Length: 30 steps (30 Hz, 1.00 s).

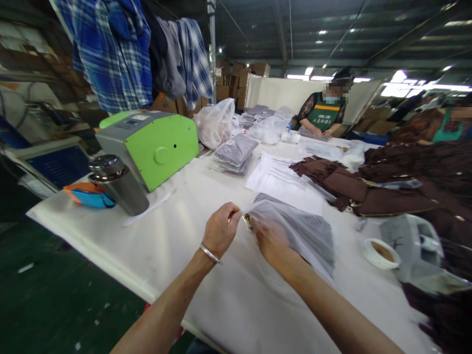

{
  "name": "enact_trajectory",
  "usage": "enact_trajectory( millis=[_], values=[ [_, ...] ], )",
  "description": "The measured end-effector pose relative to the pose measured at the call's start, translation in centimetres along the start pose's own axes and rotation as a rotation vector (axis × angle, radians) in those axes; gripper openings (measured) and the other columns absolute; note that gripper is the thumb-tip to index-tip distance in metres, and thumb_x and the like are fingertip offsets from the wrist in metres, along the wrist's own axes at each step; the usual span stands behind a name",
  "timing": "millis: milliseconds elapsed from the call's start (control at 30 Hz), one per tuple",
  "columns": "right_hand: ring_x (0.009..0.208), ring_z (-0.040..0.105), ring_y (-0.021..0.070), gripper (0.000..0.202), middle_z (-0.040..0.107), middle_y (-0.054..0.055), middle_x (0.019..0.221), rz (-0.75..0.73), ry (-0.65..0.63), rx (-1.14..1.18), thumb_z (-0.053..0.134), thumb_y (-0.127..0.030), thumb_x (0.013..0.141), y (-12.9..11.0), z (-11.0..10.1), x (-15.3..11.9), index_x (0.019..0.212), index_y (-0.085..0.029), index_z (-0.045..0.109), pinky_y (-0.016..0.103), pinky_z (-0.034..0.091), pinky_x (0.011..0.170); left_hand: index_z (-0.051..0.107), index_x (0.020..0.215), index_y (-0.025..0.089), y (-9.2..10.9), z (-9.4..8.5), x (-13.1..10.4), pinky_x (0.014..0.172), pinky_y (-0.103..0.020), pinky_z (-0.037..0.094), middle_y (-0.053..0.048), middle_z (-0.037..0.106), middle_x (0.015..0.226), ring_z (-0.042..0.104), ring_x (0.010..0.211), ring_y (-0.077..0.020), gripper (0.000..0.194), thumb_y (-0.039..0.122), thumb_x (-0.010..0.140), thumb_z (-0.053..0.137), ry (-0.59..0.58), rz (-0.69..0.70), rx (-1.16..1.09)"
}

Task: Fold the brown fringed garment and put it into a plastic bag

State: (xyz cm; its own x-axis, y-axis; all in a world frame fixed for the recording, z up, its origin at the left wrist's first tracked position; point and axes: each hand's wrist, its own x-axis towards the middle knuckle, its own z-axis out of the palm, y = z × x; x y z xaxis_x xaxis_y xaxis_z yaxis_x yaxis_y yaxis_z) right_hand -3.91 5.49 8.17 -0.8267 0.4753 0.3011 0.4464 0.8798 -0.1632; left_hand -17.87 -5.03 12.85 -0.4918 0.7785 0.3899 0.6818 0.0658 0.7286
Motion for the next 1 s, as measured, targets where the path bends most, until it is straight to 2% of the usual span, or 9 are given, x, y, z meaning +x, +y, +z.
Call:
enact_trajectory(
  millis=[133,267,333,500,633,733,833,933,1000],
  values=[
    [0.111,0.056,0.0288,0.046,0.062,0.013,0.121,0.006,-0.064,-0.12,0.039,-0.003,0.086,-1.3,0.8,-0.2,0.127,-0.019,0.052,0.046,0.041,0.096,0.057,0.078,0.021,0.1,0.2,-0.1,0.067,-0.024,0.04,0.002,0.061,0.075,0.055,0.07,-0.0146,0.015,0.024,0.09,0.049,-0.009,0.005,0.007],
    [0.123,0.048,0.0357,0.048,0.055,0.018,0.133,0.058,-0.086,-0.187,0.04,-0.003,0.086,-1.4,2.0,0.0,0.132,-0.015,0.048,0.055,0.038,0.099,0.055,0.078,0.021,0.2,0.5,-0.4,0.066,-0.025,0.04,0.002,0.06,0.074,0.055,0.069,-0.0146,0.015,0.024,0.09,0.049,-0.029,0.01,0.032],
    [0.126,0.046,0.0353,0.05,0.053,0.019,0.137,0.052,-0.097,-0.2,0.039,-0.004,0.087,-1.0,2.2,-0.2,0.136,-0.014,0.046,0.055,0.035,0.103,0.055,0.078,0.021,0.3,0.6,-0.4,0.065,-0.024,0.04,0.002,0.06,0.074,0.055,0.069,-0.0147,0.015,0.025,0.091,0.048,-0.038,0.008,0.05],
    [0.122,0.051,0.028,0.044,0.058,0.013,0.131,-0.004,-0.099,-0.199,0.032,-0.005,0.092,0.1,1.2,-0.5,0.131,-0.014,0.051,0.042,0.035,0.106,0.052,0.08,0.021,-0.1,0.9,0.0,0.066,-0.026,0.04,0.001,0.058,0.076,0.055,0.071,-0.0156,0.015,0.023,0.093,0.044,-0.022,-0.022,0.139],
    [0.117,0.055,0.0261,0.043,0.06,0.013,0.128,0.01,-0.101,-0.193,0.027,-0.008,0.095,0.5,1.1,-0.1,0.129,-0.012,0.054,0.04,0.04,0.103,0.052,0.091,0.02,-0.7,2.2,0.3,0.075,-0.029,0.043,-0.003,0.059,0.091,0.058,0.085,-0.0188,0.005,0.023,0.092,0.048,-0.044,-0.036,0.238],
    [0.117,0.055,0.0223,0.044,0.06,0.01,0.129,0.01,-0.088,-0.17,0.032,-0.009,0.094,0.6,1.1,0.3,0.134,-0.014,0.049,0.034,0.041,0.104,0.052,0.105,0.019,-1.2,3.6,0.5,0.082,-0.032,0.045,-0.006,0.059,0.105,0.059,0.096,-0.022,0.021,0.025,0.086,0.06,-0.117,-0.029,0.299],
    [0.113,0.057,0.0235,0.046,0.061,0.012,0.126,0.043,-0.061,-0.158,0.037,-0.006,0.091,0.3,0.4,0.2,0.134,-0.016,0.048,0.038,0.043,0.101,0.052,0.11,0.02,-1.7,4.6,1.2,0.084,-0.031,0.045,-0.007,0.06,0.11,0.06,0.099,-0.0214,0.021,0.021,0.09,0.055,-0.18,-0.05,0.341],
    [0.113,0.057,0.0275,0.049,0.061,0.016,0.125,0.107,-0.032,-0.147,0.033,-0.003,0.089,-0.1,-1.1,-0.9,0.134,-0.017,0.048,0.045,0.042,0.1,0.056,0.104,0.02,-2.1,4.9,2.4,0.082,-0.03,0.046,-0.007,0.063,0.103,0.061,0.096,-0.0207,0.013,0.018,0.093,0.048,-0.225,-0.101,0.374],
    [0.111,0.059,0.027,0.054,0.063,0.014,0.124,0.113,-0.042,-0.112,0.032,-0.001,0.087,-0.1,-2.1,-2.2,0.135,-0.019,0.048,0.044,0.044,0.098,0.058,0.099,0.018,-2.3,5.1,3.2,0.081,-0.032,0.047,-0.006,0.065,0.098,0.062,0.093,-0.0206,0.012,0.017,0.094,0.047,-0.248,-0.134,0.39]
  ],
)
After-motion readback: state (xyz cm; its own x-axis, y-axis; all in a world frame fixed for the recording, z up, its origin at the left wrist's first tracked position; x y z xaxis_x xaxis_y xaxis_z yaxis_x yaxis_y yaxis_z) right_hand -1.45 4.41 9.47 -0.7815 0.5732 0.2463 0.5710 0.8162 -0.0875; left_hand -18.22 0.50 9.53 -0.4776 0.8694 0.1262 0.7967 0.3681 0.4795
